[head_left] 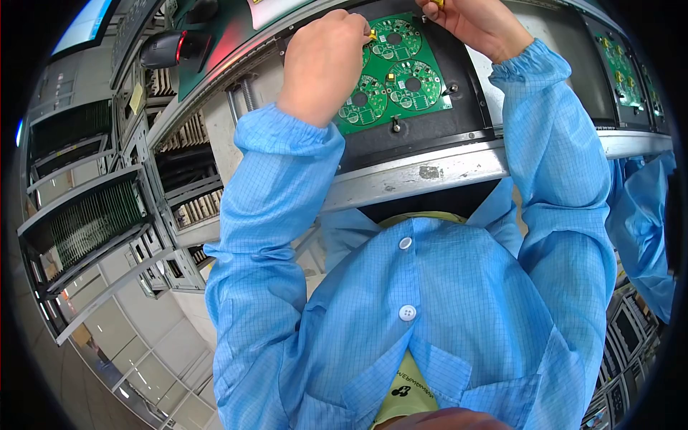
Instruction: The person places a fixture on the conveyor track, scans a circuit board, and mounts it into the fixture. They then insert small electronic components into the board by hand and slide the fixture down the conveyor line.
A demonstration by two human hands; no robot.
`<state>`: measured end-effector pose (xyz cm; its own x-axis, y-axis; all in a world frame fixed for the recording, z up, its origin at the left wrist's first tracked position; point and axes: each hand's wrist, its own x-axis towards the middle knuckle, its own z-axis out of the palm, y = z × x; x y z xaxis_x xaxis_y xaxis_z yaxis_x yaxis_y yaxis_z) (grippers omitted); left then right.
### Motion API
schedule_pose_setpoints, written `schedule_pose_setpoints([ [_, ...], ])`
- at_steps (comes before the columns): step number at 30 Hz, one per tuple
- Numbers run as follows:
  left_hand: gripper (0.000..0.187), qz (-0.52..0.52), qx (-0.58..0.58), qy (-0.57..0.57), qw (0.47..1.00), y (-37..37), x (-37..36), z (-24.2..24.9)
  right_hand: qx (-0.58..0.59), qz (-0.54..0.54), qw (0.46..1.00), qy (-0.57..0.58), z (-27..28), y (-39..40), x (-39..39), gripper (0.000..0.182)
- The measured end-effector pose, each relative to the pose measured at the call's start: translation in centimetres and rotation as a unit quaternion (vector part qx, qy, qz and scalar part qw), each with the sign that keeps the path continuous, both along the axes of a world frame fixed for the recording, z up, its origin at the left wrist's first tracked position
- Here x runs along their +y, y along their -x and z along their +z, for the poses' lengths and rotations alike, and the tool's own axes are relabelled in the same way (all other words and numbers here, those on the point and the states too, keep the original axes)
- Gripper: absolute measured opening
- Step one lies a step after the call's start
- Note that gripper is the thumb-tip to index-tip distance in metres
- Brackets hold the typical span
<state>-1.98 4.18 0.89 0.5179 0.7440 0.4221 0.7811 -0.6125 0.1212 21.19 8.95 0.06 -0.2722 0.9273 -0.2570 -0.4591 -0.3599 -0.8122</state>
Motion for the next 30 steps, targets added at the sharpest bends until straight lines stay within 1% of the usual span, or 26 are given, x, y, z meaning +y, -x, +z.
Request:
schedule_pose_setpoints([
  [2, 0.011, -0.007, 0.005, -0.008, 1.000, -0.1, 0.1, 0.0, -0.014, -0.002, 1.000, 0.002, 0.2, 0.1, 0.0, 0.012],
  [5, 0.014, 0.007, 0.081, 0.003, 0.997, -0.4, -0.1, 0.6, -0.027, 0.011, 0.999, -0.013, -0.2, 0.0, 0.2, 0.014],
  [8, 0.006, 0.015, 0.030, 0.017, 0.999, -1.1, -0.7, 1.4, -0.045, 0.019, 0.998, -0.036, -0.1, 0.1, 0.0, 0.016],
  [11, 0.008, -0.004, 0.024, -0.011, 1.000, -1.2, -0.5, 1.1, -0.053, 0.017, 0.997, -0.045, -0.1, 0.2, -0.1, 0.017],
  [14, 0.009, 0.005, 0.022, -0.009, 1.000, -1.4, -0.5, 0.9, -0.068, 0.023, 0.996, -0.046, 0.2, 0.2, -0.1, 0.019],
  [15, 0.008, 0.006, 0.007, 0.008, 1.000, -1.5, -0.5, 1.1, -0.076, 0.026, 0.996, -0.046, 0.3, 0.2, -0.3, 0.020],
  [17, 0.008, 0.011, -0.025, 0.041, 0.999, -1.6, -0.8, 1.8, -0.122, 0.038, 0.987, -0.100, 0.2, 0.3, -0.6, 0.020],
  [18, 0.008, 0.028, -0.078, 0.098, 0.992, -1.5, -1.0, 2.1, -0.146, 0.044, 0.980, -0.127, 0.1, 0.4, -0.7, 0.020],
  [20, 0.009, 0.059, -0.183, 0.209, 0.959, -0.7, -1.1, 2.7, -0.291, 0.013, 0.926, -0.242, -0.6, 1.0, -1.1, 0.018],
  [21, 0.012, 0.052, -0.238, 0.268, 0.932, 0.0, -0.7, 2.3, -0.360, -0.003, 0.885, -0.295, -0.7, 1.3, -1.3, 0.017],
  [22, 0.017, 0.045, -0.292, 0.325, 0.898, 0.9, -0.2, 1.3, -0.428, -0.001, 0.846, -0.318, 0.5, 1.5, -2.1, 0.013],
  [23, 0.022, 0.038, -0.345, 0.380, 0.857, 1.8, 0.3, 0.5, -0.448, -0.001, 0.834, -0.323, 0.9, 1.9, -2.7, 0.013],
  [24, 0.031, 0.015, -0.404, 0.447, 0.798, 2.5, 0.6, 0.1, -0.468, -0.001, 0.821, -0.327, 1.3, 2.2, -3.1, 0.013],
  [25, 0.032, 0.007, -0.442, 0.467, 0.766, 3.1, 0.7, -0.2, -0.487, -0.001, 0.808, -0.332, 1.4, 2.5, -3.2, 0.014],
  [27, 0.034, -0.010, -0.514, 0.503, 0.695, 3.7, 0.7, -0.6, -0.488, -0.009, 0.795, -0.360, 1.0, 2.8, -3.2, 0.014],
  [30, 0.035, -0.011, -0.503, 0.510, 0.697, 3.8, 0.6, -0.5, -0.513, -0.010, 0.768, -0.383, 1.0, 3.2, -3.2, 0.012],
])
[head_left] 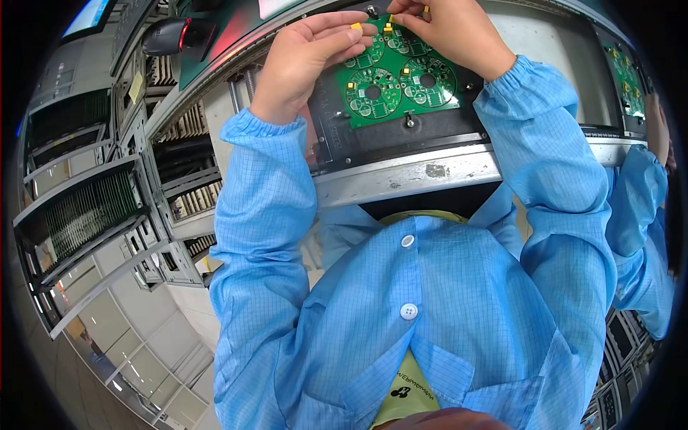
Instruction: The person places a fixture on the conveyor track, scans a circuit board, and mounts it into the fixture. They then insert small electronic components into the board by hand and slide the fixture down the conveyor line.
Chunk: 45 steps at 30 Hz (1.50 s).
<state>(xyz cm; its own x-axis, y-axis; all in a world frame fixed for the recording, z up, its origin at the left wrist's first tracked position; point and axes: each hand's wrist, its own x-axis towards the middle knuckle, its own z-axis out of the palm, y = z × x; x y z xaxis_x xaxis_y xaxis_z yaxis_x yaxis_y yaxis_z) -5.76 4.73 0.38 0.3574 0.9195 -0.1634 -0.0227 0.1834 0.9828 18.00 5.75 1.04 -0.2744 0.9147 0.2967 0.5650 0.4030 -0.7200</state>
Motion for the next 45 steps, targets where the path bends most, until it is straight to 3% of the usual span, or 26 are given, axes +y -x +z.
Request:
schedule_pose_setpoints([
  [3, 0.034, 0.009, -0.002, 0.004, 1.000, -0.1, -0.1, -0.2, -0.020, -0.004, 0.999, -0.031, -0.6, 0.3, 0.0, 0.011],
  [6, 0.009, 0.106, 0.043, 0.127, 0.985, -2.6, -1.1, 3.2, -0.032, -0.005, 0.999, -0.043, -0.7, 0.3, 0.1, 0.011],
  [9, 0.034, 0.014, -0.006, -0.016, 1.000, -0.6, 0.0, -0.6, -0.035, 0.002, 0.998, -0.059, -0.9, 0.3, 0.3, 0.010],
  [14, 0.033, 0.021, 0.009, -0.019, 1.000, -0.6, 0.0, -1.4, -0.059, 0.013, 0.993, -0.099, -0.7, 0.1, 0.4, 0.011],
  [17, 0.029, 0.032, 0.010, -0.044, 0.998, -0.9, -0.3, -1.7, -0.123, 0.038, 0.975, -0.184, -1.3, 0.0, 0.7, 0.013],
  [20, 0.023, 0.026, 0.094, -0.093, 0.991, -1.3, -1.1, -0.6, -0.110, 0.038, 0.983, -0.139, -1.0, -0.5, 0.5, 0.012],
  [23, 0.018, 0.013, 0.164, -0.161, 0.973, -1.7, -2.6, -0.3, 0.023, 0.007, 0.995, 0.097, 0.2, -1.8, 0.5, 0.017],
  [26, 0.016, -0.010, 0.223, -0.203, 0.953, -2.2, -3.9, -0.2, 0.299, 0.013, 0.909, 0.291, 0.0, -3.9, 0.9, 0.031],
  [27, 0.016, -0.019, 0.245, -0.212, 0.946, -2.4, -4.2, -0.1, 0.389, 0.031, 0.871, 0.300, -0.4, -4.6, 0.8, 0.033],
  [31, 0.012, -0.024, 0.304, -0.363, 0.881, -3.8, -5.0, 0.5, 0.447, 0.020, 0.826, 0.342, -0.9, -6.2, -0.2, 0.038],
  [33, 0.013, -0.016, 0.311, -0.361, 0.879, -4.1, -5.2, 0.3, 0.468, 0.022, 0.811, 0.350, -1.3, -6.5, -0.3, 0.040],
  [35, 0.014, -0.017, 0.354, -0.363, 0.862, -4.3, -5.3, 0.5, 0.471, 0.009, 0.808, 0.355, -1.1, -6.2, -0.3, 0.041],
  [45, 0.012, 0.008, 0.346, -0.422, 0.838, -4.8, -5.5, -0.9, 0.468, 0.028, 0.800, 0.375, -1.1, -5.7, -0.5, 0.041],
])
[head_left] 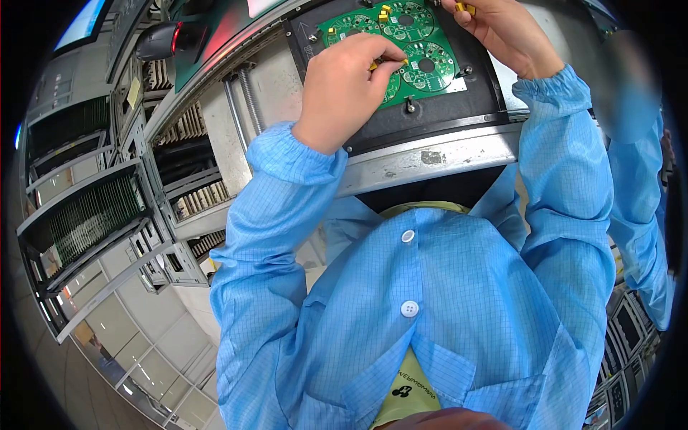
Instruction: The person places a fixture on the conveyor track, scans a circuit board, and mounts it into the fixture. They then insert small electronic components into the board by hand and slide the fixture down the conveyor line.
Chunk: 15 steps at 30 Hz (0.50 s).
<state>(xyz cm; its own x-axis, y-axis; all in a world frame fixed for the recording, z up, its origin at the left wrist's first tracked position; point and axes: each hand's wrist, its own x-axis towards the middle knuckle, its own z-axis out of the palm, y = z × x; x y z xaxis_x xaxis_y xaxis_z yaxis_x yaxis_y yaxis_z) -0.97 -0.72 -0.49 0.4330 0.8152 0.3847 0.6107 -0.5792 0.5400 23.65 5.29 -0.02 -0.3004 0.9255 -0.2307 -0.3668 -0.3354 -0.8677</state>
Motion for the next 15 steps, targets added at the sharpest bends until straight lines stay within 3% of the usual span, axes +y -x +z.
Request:
schedule_pose_setpoints([
  [15, 0.009, -0.011, -0.010, -0.032, 0.999, -0.5, -0.2, -0.1, -0.058, 0.018, 0.997, -0.042, 1.2, 0.4, -1.3, 0.033],
])
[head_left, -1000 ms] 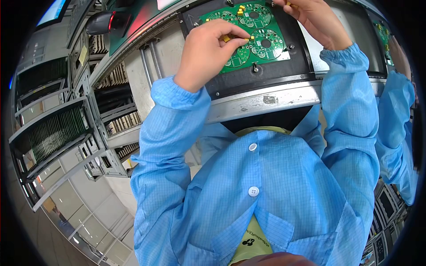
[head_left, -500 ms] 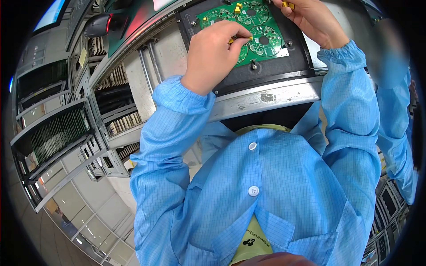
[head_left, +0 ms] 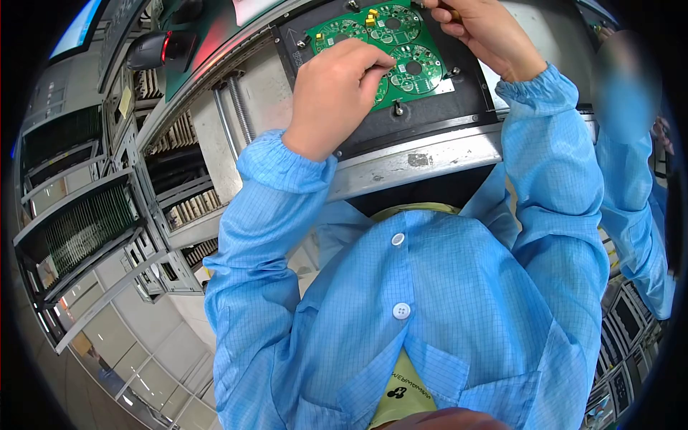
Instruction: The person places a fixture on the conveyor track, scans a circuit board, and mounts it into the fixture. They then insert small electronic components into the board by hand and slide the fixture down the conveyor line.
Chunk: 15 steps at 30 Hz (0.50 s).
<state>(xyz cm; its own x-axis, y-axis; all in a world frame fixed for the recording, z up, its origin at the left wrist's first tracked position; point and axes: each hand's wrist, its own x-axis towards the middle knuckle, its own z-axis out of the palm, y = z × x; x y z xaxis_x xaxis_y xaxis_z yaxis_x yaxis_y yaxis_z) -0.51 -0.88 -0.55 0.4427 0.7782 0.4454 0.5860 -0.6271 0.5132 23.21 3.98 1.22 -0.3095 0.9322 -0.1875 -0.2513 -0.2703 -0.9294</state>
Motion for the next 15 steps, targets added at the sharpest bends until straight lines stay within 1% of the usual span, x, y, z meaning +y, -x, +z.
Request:
schedule_pose_setpoints([
  [4, 0.012, -0.017, 0.025, -0.004, 1.000, 0.4, -0.1, 0.5, -0.067, -0.035, 0.997, -0.015, -1.0, 0.9, 0.4, 0.032],
  [5, 0.012, -0.028, 0.016, -0.004, 0.999, 0.2, 0.0, 0.4, -0.103, 0.016, 0.994, -0.044, -0.9, 0.2, 0.6, 0.036],
  [6, 0.012, -0.023, 0.016, 0.006, 1.000, 0.1, 0.1, 0.2, -0.180, -0.008, 0.980, -0.086, -1.5, 0.0, 0.8, 0.042],
  [7, 0.012, -0.022, 0.014, 0.015, 1.000, 0.1, 0.1, 0.1, -0.127, -0.023, 0.988, -0.084, -1.4, 0.8, 0.3, 0.040],
  [8, 0.013, -0.016, 0.008, 0.037, 0.999, -0.1, 0.0, 0.5, -0.124, -0.023, 0.989, -0.072, -0.6, 0.9, -0.3, 0.037],
  [9, 0.014, -0.009, 0.006, 0.061, 0.998, -0.3, -0.3, 1.0, -0.133, -0.011, 0.988, -0.080, -1.0, 0.9, 0.1, 0.036],
  [10, 0.016, -0.008, 0.014, 0.081, 0.997, -0.5, -0.4, 1.6, -0.130, -0.025, 0.987, -0.089, -0.9, 1.1, -0.3, 0.034],
  [11, 0.017, -0.001, 0.029, 0.102, 0.994, -0.5, -0.4, 2.2, -0.107, -0.023, 0.985, -0.131, -1.4, 0.9, -0.1, 0.030],
  [12, 0.019, 0.011, -0.047, 0.179, 0.983, -0.3, -0.2, 2.0, -0.128, -0.023, 0.979, -0.154, -1.7, 0.8, 0.0, 0.028],
  [13, 0.021, 0.025, -0.118, 0.257, 0.959, 0.3, 0.1, 1.5, -0.145, -0.020, 0.974, -0.174, -1.9, 0.9, 0.1, 0.026],
  [14, 0.024, 0.039, -0.185, 0.334, 0.923, 1.1, 0.6, 1.1, -0.170, -0.020, 0.967, -0.189, -2.1, 0.9, 0.2, 0.025],
  [15, 0.034, 0.028, -0.208, 0.379, 0.901, 2.0, 1.4, 1.3, -0.192, -0.018, 0.960, -0.203, -2.2, 1.0, 0.3, 0.023],
])
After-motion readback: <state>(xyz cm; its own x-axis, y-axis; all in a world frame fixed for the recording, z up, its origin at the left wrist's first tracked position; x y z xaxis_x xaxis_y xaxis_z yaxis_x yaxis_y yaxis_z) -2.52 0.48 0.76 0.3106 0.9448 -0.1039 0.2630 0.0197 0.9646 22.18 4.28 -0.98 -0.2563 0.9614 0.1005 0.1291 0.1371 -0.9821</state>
